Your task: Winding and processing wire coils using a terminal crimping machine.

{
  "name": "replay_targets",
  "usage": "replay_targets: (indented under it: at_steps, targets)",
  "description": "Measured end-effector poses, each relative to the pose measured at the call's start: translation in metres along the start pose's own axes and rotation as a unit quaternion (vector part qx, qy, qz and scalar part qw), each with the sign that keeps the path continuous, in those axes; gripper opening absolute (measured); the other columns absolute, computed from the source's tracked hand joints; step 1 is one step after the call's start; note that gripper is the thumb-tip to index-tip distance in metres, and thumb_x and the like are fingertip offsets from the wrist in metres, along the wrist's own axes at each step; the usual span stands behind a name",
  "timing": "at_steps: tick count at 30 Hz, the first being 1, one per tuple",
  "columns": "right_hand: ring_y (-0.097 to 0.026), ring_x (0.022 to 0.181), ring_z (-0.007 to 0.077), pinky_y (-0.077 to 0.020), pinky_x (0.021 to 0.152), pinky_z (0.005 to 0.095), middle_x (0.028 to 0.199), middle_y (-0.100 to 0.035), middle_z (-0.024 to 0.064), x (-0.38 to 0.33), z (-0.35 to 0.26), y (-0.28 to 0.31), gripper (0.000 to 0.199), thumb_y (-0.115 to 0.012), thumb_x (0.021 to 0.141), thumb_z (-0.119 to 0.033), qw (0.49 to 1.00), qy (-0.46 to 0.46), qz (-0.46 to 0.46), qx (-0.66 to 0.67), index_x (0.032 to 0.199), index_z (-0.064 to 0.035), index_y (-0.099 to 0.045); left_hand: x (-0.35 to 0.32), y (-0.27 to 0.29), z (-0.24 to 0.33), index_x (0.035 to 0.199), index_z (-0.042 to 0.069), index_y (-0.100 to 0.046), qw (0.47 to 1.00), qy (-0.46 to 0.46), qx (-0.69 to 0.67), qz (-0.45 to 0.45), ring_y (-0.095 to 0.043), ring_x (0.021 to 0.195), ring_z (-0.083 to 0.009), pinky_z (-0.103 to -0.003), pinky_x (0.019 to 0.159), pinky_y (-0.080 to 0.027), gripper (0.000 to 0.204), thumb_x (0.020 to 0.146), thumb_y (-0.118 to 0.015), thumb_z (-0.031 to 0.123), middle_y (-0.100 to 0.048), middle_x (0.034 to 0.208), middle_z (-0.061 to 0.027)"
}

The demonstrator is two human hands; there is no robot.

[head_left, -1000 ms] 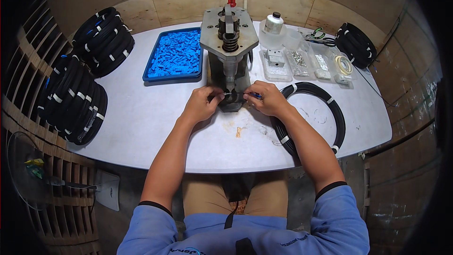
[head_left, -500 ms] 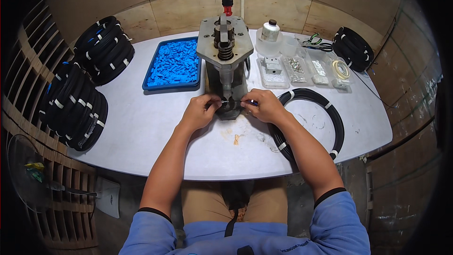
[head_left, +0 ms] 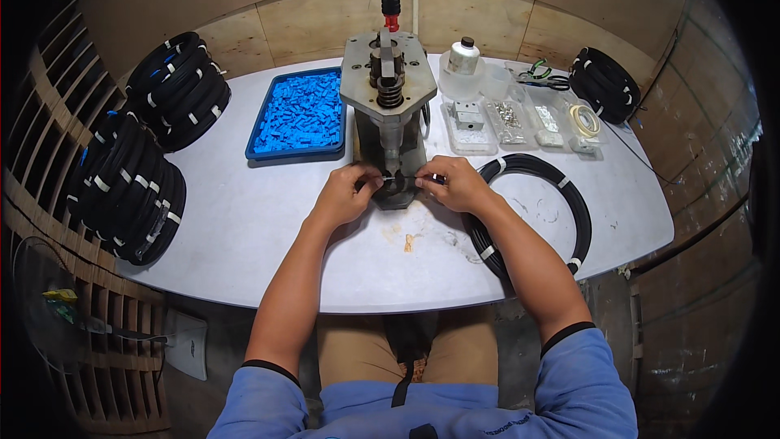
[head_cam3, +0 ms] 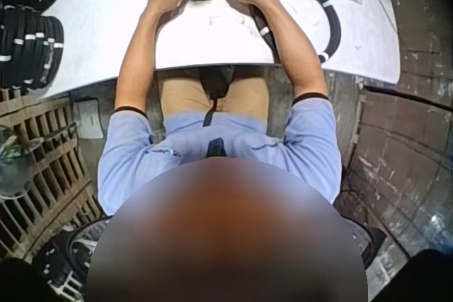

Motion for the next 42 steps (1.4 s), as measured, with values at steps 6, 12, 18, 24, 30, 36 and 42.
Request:
replay_targets:
  at_steps: [6, 12, 18, 24, 30, 36, 42]
  targets:
    - [-0.071, 0.083, 0.0317, -0.0562, 0.077, 0.0393, 0.090, -0.072, 0.0131, 0.0015, 0.0009, 0.0012, 0.016, -0.078, 0.089, -0.020, 1.000, 0.005, -0.002, 0.011, 0.099, -0.0074, -0.076, 0.0021, 0.0001, -0.0036, 0.102, 0.000, -0.075, 1.000, -0.021, -0.003, 0.007, -0.073, 0.085, -0.0305, -0.037, 0.077, -0.057, 0.017, 0.091, -0.070, 0.011, -0.075, 0.095, -0.0179]
    - [-0.071, 0.083, 0.0319, -0.0562, 0.076, 0.0397, 0.090, -0.072, 0.0126, 0.0025, 0.0017, 0.0008, 0.016, -0.078, 0.088, -0.020, 1.000, 0.007, 0.003, -0.003, 0.099, -0.0074, -0.076, 0.0027, 0.0006, -0.0027, 0.103, -0.001, -0.074, 1.000, -0.021, 0.013, 0.006, -0.073, 0.086, -0.0293, -0.036, 0.078, -0.057, 0.017, 0.091, -0.070, 0.009, -0.076, 0.096, -0.0169]
    - [-0.071, 0.083, 0.0324, -0.0560, 0.076, 0.0399, 0.090, -0.072, 0.0129, 0.0024, 0.0016, 0.0001, 0.016, -0.078, 0.088, -0.020, 1.000, 0.008, 0.004, -0.003, 0.099, -0.0075, -0.076, 0.0017, -0.0003, -0.0030, 0.104, -0.001, -0.074, 1.000, -0.015, 0.009, 0.006, -0.074, 0.087, -0.0295, -0.037, 0.079, -0.057, 0.016, 0.091, -0.070, 0.008, -0.076, 0.095, -0.0175]
    - [-0.070, 0.083, 0.0331, -0.0559, 0.075, 0.0403, 0.090, -0.072, 0.0135, 0.0015, 0.0019, 0.0002, 0.017, -0.078, 0.088, -0.020, 1.000, 0.008, 0.009, -0.005, 0.098, -0.0070, -0.077, 0.0019, -0.0005, -0.0009, 0.104, -0.001, -0.074, 1.000, -0.006, 0.012, 0.003, -0.074, 0.087, -0.0292, -0.037, 0.080, -0.057, 0.016, 0.091, -0.069, 0.007, -0.076, 0.095, -0.0174]
    - [-0.070, 0.083, 0.0329, -0.0559, 0.076, 0.0401, 0.090, -0.072, 0.0138, 0.0017, -0.0013, 0.0003, 0.017, -0.078, 0.088, -0.020, 1.000, 0.004, 0.009, -0.005, 0.098, -0.0066, -0.077, 0.0014, -0.0023, -0.0068, 0.105, -0.001, -0.074, 1.000, -0.021, 0.007, 0.010, -0.074, 0.087, -0.0286, -0.036, 0.081, -0.057, 0.016, 0.092, -0.069, 0.006, -0.076, 0.096, -0.0168]
    - [-0.071, 0.083, 0.0330, -0.0562, 0.076, 0.0398, 0.091, -0.073, 0.0135, 0.0020, -0.0003, 0.0018, 0.016, -0.078, 0.087, -0.019, 1.000, 0.017, 0.006, -0.011, 0.098, -0.0069, -0.077, 0.0015, -0.0023, -0.0047, 0.107, -0.002, -0.073, 1.000, -0.014, 0.007, 0.007, -0.074, 0.088, -0.0277, -0.036, 0.081, -0.057, 0.017, 0.093, -0.068, 0.006, -0.076, 0.096, -0.0169]
    - [-0.071, 0.084, 0.0327, -0.0570, 0.077, 0.0390, 0.092, -0.074, 0.0140, 0.0024, 0.0005, 0.0010, 0.016, -0.076, 0.087, -0.015, 1.000, 0.012, 0.003, 0.028, 0.101, -0.0066, -0.076, 0.0011, -0.0022, -0.0050, 0.109, -0.002, -0.072, 1.000, 0.014, -0.006, -0.006, -0.075, 0.089, -0.0267, -0.036, 0.081, -0.057, 0.018, 0.094, -0.068, 0.008, -0.077, 0.097, -0.0163]
Point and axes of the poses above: each hand's wrist, its own x-axis towards the middle knuckle, its own y-axis out of the back of the hand, z = x × y, the point moved 1 cm from there along x, towards the middle knuckle
